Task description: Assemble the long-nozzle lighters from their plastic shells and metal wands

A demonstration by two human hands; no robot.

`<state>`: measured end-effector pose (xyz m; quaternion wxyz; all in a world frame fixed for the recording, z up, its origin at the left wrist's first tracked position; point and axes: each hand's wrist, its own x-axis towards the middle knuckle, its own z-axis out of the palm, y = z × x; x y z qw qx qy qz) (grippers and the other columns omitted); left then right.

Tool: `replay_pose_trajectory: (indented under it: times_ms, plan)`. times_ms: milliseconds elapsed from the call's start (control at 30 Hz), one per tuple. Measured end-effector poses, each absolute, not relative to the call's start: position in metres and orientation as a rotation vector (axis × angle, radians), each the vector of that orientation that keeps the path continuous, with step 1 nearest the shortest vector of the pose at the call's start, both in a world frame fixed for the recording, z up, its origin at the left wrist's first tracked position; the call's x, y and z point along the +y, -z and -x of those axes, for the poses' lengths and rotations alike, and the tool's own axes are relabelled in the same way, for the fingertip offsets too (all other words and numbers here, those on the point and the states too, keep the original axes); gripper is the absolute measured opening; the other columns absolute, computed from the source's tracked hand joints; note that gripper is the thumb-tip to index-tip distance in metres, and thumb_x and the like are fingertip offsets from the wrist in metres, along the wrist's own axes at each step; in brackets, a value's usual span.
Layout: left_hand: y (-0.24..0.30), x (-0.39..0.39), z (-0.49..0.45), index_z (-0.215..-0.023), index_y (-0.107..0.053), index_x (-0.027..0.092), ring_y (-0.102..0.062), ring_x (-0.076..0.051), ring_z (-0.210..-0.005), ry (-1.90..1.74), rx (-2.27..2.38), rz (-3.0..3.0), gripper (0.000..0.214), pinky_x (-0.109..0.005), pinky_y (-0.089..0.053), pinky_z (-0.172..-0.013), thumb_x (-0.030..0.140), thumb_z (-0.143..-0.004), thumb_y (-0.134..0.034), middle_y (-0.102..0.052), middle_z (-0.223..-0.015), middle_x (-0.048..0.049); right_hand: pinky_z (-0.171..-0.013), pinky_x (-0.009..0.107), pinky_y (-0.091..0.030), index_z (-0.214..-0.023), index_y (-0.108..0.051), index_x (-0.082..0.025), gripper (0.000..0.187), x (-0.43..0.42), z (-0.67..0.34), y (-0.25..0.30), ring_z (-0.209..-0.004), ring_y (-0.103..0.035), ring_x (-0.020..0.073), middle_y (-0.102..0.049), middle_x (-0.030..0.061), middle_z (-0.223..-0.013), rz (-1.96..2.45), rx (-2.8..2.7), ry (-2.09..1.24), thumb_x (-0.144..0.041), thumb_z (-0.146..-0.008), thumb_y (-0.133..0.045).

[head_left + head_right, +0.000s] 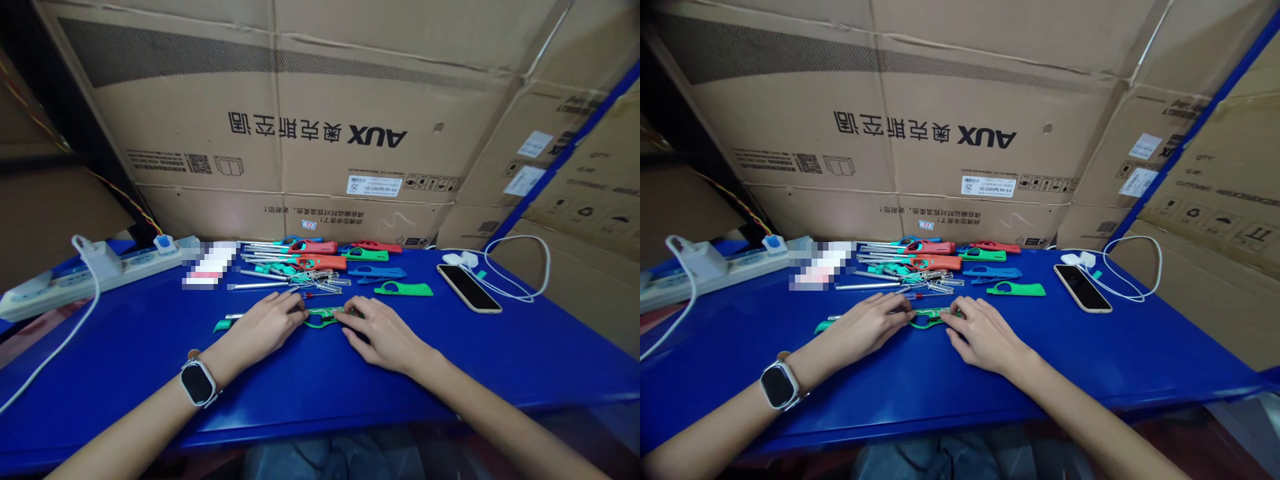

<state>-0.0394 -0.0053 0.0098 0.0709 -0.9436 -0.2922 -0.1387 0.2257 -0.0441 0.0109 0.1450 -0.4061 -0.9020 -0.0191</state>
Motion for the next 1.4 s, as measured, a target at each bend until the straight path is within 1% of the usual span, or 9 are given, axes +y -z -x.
replay_pose_trajectory:
  times_ms: [233,333,433,533,633,867,1067,1233,1400]
  plan:
    - [-0.015,-0.005,0.041,-0.11,-0.068,0.02,-0.059,-0.019,-0.09,0.385,-0.892,2.899,0.027,-0.034,-0.046,-0.079,0.023,-0.101,-0.043,-0.062,-0.105,-0.0072,-0.089,0.04,-0.045,-0.121,-0.064,-0.02,0.032,-0.044,-0.225,-0.016,-0.101,-0.056,0.0234,-0.059,0.0118,-0.11,1.197,-2.676,0.092,-0.029,-0.099,-0.042]
    - [-0.016,-0.006,0.04,-0.109,-0.067,0.019,-0.058,-0.02,-0.092,0.386,-0.9,2.893,0.023,-0.035,-0.046,-0.082,0.025,-0.098,-0.048,-0.061,-0.106,-0.0075,-0.091,0.042,-0.043,-0.12,-0.064,-0.02,0.031,-0.046,-0.225,-0.017,-0.112,-0.053,0.0258,-0.056,0.0137,-0.124,1.169,-2.679,0.12,-0.028,-0.099,-0.043]
    - [-0.017,-0.009,0.035,-0.107,-0.066,0.018,-0.057,-0.022,-0.097,0.419,-0.885,2.867,0.021,-0.037,-0.045,-0.086,0.026,-0.097,-0.049,-0.061,-0.109,-0.0086,-0.094,0.043,-0.04,-0.125,-0.062,-0.018,0.033,-0.048,-0.225,-0.014,-0.122,-0.048,0.0273,-0.053,0.0146,-0.135,1.134,-2.687,0.133,-0.025,-0.099,-0.042]
    - [-0.017,-0.013,0.025,-0.116,-0.063,0.019,-0.056,-0.023,-0.1,0.436,-0.808,2.858,0.025,-0.038,-0.044,-0.09,0.025,-0.098,-0.047,-0.06,-0.112,-0.0085,-0.094,0.044,-0.04,-0.13,-0.059,-0.018,0.035,-0.049,-0.226,-0.011,-0.122,-0.049,0.027,-0.055,0.0152,-0.135,1.12,-2.694,0.124,-0.024,-0.099,-0.042]
    - [-0.015,-0.016,0.017,-0.123,-0.061,0.021,-0.055,-0.023,-0.099,0.427,-0.738,2.85,0.028,-0.039,-0.044,-0.089,0.024,-0.099,-0.046,-0.061,-0.111,-0.0082,-0.095,0.044,-0.04,-0.131,-0.059,-0.018,0.036,-0.049,-0.226,-0.011,-0.122,-0.049,0.0269,-0.056,0.0149,-0.135,1.12,-2.692,0.113,-0.024,-0.099,-0.043]
    - [-0.01,-0.017,0.011,-0.122,-0.063,0.021,-0.055,-0.023,-0.099,0.444,-0.779,2.883,0.029,-0.038,-0.044,-0.089,0.021,-0.1,-0.045,-0.061,-0.108,-0.0079,-0.096,0.045,-0.041,-0.131,-0.059,-0.016,0.037,-0.051,-0.222,-0.012,-0.123,-0.05,0.0279,-0.058,0.0158,-0.133,1.122,-2.719,0.115,-0.025,-0.1,-0.042]
    - [-0.01,-0.017,0.013,-0.123,-0.062,0.022,-0.054,-0.023,-0.101,0.453,-0.794,2.925,0.029,-0.04,-0.043,-0.091,0.023,-0.099,-0.045,-0.061,-0.111,-0.0076,-0.096,0.045,-0.041,-0.131,-0.059,-0.015,0.037,-0.052,-0.222,-0.012,-0.122,-0.051,0.0284,-0.059,0.0157,-0.132,1.145,-2.72,0.132,-0.029,-0.1,-0.043]
    - [-0.016,-0.015,0.023,-0.127,-0.058,0.021,-0.055,-0.022,-0.105,0.574,-0.826,2.944,0.03,-0.039,-0.043,-0.094,0.027,-0.099,-0.046,-0.06,-0.114,-0.0079,-0.1,0.046,-0.038,-0.135,-0.057,-0.02,0.039,-0.052,-0.227,-0.011,-0.125,-0.05,0.0268,-0.057,0.0142,-0.136,1.135,-2.657,0.069,-0.033,-0.1,-0.045]
    - [-0.021,-0.001,0.04,-0.117,-0.063,0.02,-0.057,-0.022,-0.103,0.771,-0.965,2.941,0.025,-0.039,-0.046,-0.093,0.027,-0.1,-0.046,-0.063,-0.109,-0.0079,-0.1,0.044,-0.039,-0.127,-0.062,-0.026,0.033,-0.044,-0.229,-0.017,-0.123,-0.052,0.0247,-0.059,0.0102,-0.132,1.132,-2.564,-0.026,-0.036,-0.099,-0.048]
